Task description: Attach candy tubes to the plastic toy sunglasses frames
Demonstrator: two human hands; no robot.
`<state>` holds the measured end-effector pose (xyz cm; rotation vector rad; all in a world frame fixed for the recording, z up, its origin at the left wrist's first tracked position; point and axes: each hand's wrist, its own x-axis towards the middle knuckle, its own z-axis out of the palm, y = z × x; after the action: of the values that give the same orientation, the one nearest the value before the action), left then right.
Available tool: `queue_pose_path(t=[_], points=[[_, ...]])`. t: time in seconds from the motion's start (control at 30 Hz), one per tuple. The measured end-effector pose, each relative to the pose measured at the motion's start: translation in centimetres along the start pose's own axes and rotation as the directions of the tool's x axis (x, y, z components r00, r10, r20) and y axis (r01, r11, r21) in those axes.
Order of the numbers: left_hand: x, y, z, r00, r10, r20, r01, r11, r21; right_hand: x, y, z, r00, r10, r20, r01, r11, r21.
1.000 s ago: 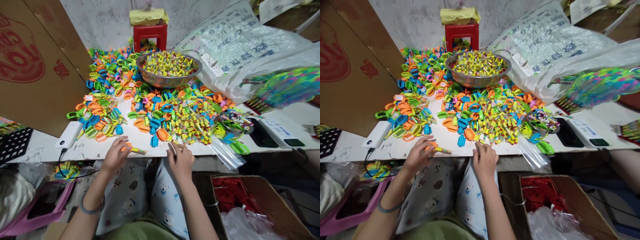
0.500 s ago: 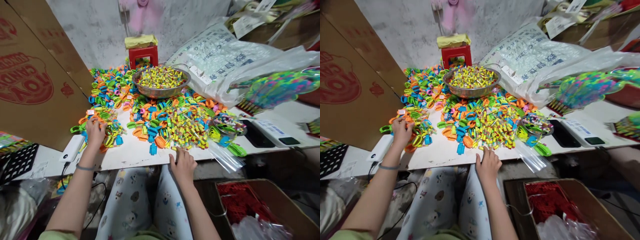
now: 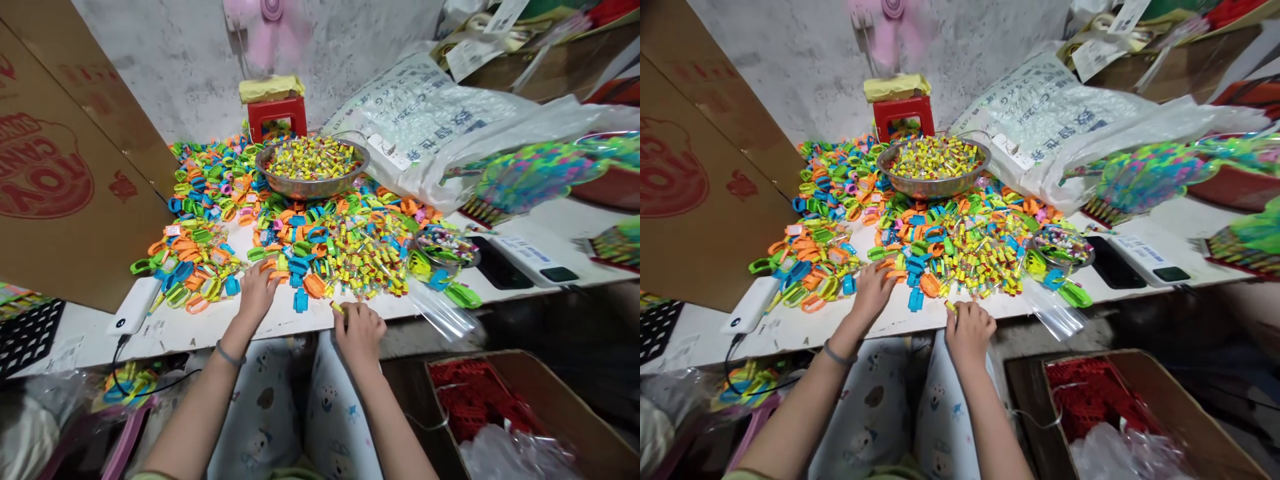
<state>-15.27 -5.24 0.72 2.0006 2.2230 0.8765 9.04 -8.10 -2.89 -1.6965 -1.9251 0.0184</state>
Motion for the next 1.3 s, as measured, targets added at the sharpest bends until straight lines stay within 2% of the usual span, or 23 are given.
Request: queue_pose_path(t=[0.1,0.17,0.2,0.23,0.3,0.37,0.47,0.57,0.63,0.7,0.77,0.87,1.0,1.03,1.1,1.13,1.2,1.3], points=[[-0.9,-0.3,-0.6,0.999,-0.03,-0.032,0.024,0.986,-0.164,-0.2,-0.2,-0.5,0.998,-0.053,-0.022,0.057,0.972,0.23],[-2.3,0.2,-1.3,0.998,-0.058,-0.006,0.052,0.929,-0.366,-0.4,-0.8,-0.9,0.993,-0.11,-0.043,0.118,0.889,0.442],[-3.2,0.7,-1.7,0.995,-0.092,0.038,0.099,0.868,-0.486,-0.5,-1.3,-1.1,0.988,-0.142,-0.054,0.148,0.827,0.542],[-4.2,1.1,-1.9,0.985,-0.132,0.107,0.17,0.779,-0.604,-0.7,-1.9,-1.4,0.982,-0.176,-0.062,0.176,0.757,0.63],[-6.1,2.1,-2.2,0.942,-0.187,0.278,0.335,0.534,-0.776,-1.2,-3.3,-1.9,0.965,-0.252,-0.074,0.22,0.623,0.751],[-7.6,2.8,-2.2,0.894,-0.209,0.397,0.444,0.289,-0.848,-1.8,-4.6,-2.4,0.936,-0.346,-0.074,0.261,0.535,0.803],[-8.6,3.0,-2.2,0.839,-0.301,0.453,0.484,0.032,-0.875,-2.5,-5.8,-2.7,0.883,-0.466,-0.052,0.318,0.514,0.797],[-8.7,2.9,-2.2,0.798,-0.355,0.486,0.477,-0.12,-0.871,-2.7,-6.0,-2.7,0.854,-0.519,-0.029,0.344,0.524,0.779],[-8.7,2.9,-2.1,0.799,-0.328,0.504,0.487,-0.137,-0.862,-2.6,-5.7,-2.8,0.87,-0.491,-0.042,0.34,0.535,0.773],[-8.7,2.9,-1.9,0.81,-0.292,0.509,0.5,-0.109,-0.859,-2.5,-5.5,-3.1,0.896,-0.439,-0.062,0.325,0.555,0.766],[-8.8,2.9,-1.7,0.824,-0.266,0.501,0.499,-0.08,-0.863,-2.5,-5.3,-3.3,0.899,-0.435,-0.053,0.318,0.565,0.762],[-9.0,2.9,-1.5,0.831,-0.287,0.477,0.483,-0.054,-0.874,-3.0,-5.6,-3.7,0.869,-0.492,0.043,0.269,0.546,0.793],[-9.1,2.9,-1.6,0.815,-0.317,0.484,0.489,-0.072,-0.869,-3.9,-6.2,-3.5,0.858,-0.472,0.202,0.096,0.535,0.84],[-9.1,2.9,-1.6,0.816,-0.312,0.486,0.485,-0.087,-0.87,-4.1,-6.3,-3.4,0.871,-0.443,0.214,0.061,0.53,0.846],[-9.1,2.9,-1.4,0.825,-0.303,0.477,0.473,-0.093,-0.876,-4.1,-6.2,-2.9,0.926,-0.325,0.192,0.008,0.526,0.851],[-9.1,2.9,-1.3,0.832,-0.305,0.464,0.466,-0.07,-0.882,-4.1,-6.0,-2.7,0.952,-0.256,0.168,-0.008,0.529,0.849],[-9.2,2.9,-1.1,0.846,-0.306,0.436,0.466,0.03,-0.884,-3.9,-5.7,-2.3,0.976,-0.171,0.132,-0.016,0.551,0.834],[-9.6,3.2,-0.9,0.874,-0.262,0.409,0.467,0.221,-0.856,-3.5,-5.3,-2.0,0.962,-0.194,0.193,-0.043,0.588,0.807]])
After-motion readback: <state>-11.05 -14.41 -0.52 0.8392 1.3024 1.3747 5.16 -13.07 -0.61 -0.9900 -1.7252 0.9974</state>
